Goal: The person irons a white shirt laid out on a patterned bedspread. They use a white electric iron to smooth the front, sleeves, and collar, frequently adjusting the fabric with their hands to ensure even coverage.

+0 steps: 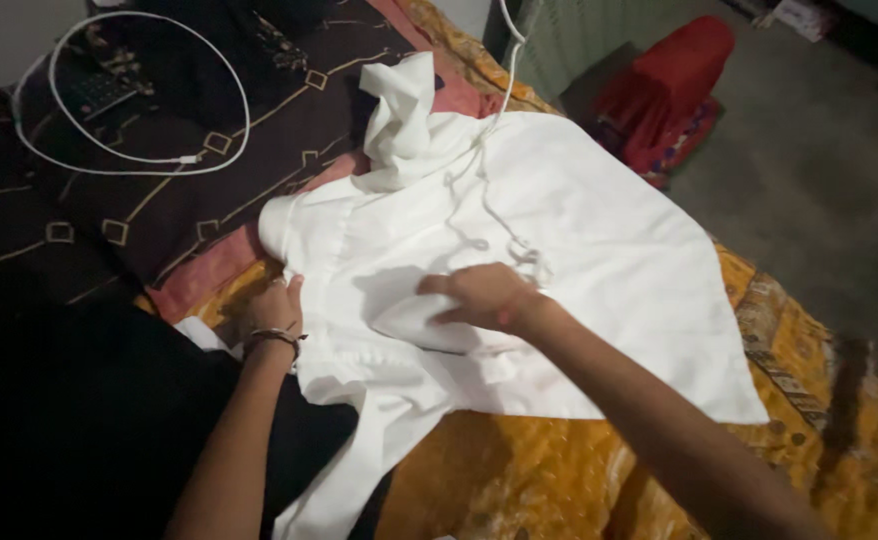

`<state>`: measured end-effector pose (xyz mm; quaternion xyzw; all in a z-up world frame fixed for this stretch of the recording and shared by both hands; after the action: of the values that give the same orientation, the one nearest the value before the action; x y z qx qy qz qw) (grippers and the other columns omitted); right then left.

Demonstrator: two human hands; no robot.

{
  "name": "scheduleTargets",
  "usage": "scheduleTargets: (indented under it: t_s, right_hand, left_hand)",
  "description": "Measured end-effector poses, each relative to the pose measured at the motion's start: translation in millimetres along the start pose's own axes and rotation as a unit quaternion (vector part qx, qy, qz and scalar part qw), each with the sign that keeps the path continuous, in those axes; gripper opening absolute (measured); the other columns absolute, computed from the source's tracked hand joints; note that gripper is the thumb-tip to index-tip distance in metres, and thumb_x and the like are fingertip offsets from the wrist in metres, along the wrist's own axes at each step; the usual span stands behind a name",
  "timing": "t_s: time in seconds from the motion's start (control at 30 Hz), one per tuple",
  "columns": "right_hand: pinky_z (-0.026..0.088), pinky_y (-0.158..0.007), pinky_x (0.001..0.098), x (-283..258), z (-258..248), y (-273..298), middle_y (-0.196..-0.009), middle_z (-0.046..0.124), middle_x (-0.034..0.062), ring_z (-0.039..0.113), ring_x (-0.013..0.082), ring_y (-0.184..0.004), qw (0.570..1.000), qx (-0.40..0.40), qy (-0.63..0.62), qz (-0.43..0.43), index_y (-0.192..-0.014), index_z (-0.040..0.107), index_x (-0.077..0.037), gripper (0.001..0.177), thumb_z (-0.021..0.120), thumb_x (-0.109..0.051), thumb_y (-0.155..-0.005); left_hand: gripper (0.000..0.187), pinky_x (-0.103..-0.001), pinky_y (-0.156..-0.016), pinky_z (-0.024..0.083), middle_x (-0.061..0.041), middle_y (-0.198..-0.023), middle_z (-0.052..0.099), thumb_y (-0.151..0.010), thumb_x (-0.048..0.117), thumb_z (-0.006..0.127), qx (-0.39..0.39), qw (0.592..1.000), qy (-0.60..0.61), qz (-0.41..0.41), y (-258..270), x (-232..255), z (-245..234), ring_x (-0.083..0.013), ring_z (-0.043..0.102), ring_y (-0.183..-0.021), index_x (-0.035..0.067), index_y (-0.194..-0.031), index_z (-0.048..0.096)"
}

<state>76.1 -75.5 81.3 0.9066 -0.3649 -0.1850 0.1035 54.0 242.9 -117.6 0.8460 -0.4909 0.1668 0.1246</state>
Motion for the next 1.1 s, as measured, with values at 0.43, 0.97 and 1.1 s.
scheduleTargets:
  t_s: [0.43,0.97,1.1]
  right_hand:
    - [0.054,-0.087,0.0425,56,8,106,-0.107,0.076,0.01,0.071,0.032,-0.102,0.994,0.016,-0.038,0.1,-0.132,0.058,-0.021,0.051,0.066,-0.048,-0.089]
    - [0.054,-0.085,0.0463,-65,26,6,-0.105,0.074,0.0139,0.071,0.0348,-0.099,0.997,0.063,-0.03,-0.023,-0.135,0.058,-0.023,0.05,0.068,-0.043,-0.09]
    - [0.055,-0.086,0.0447,-33,34,48,-0.111,0.074,0.01,0.071,0.0313,-0.1,0.997,0.055,-0.011,-0.05,-0.137,0.058,-0.026,0.055,0.07,-0.045,-0.087]
  left_hand:
    - [0.057,-0.052,-0.093,0.054,-0.026,-0.132,0.06,-0.094,0.044,0.066,0.044,0.991,-0.124,-0.019,40,11,-52,-0.0402,0.062,-0.12,0.001,-0.13,0.059]
    - [0.097,-0.043,-0.068,0.056,-0.023,-0.111,0.069,-0.084,0.081,0.041,-0.389,0.826,0.285,-0.293,69,-82,96,-0.0357,0.069,-0.08,0.001,-0.138,0.056]
    - [0.112,-0.044,-0.075,0.054,-0.019,-0.114,0.071,-0.083,0.093,0.016,-0.438,0.75,0.284,-0.406,69,-103,92,-0.0365,0.069,-0.086,0.008,-0.143,0.054]
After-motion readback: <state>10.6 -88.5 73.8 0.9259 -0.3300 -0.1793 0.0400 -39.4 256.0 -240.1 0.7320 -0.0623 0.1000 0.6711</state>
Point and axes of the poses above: each hand's wrist, its own y-axis away from the middle knuckle, its own z-axis out of the palm, x = y × z, the point moved 4 cm from there along -y, towards the middle knuckle
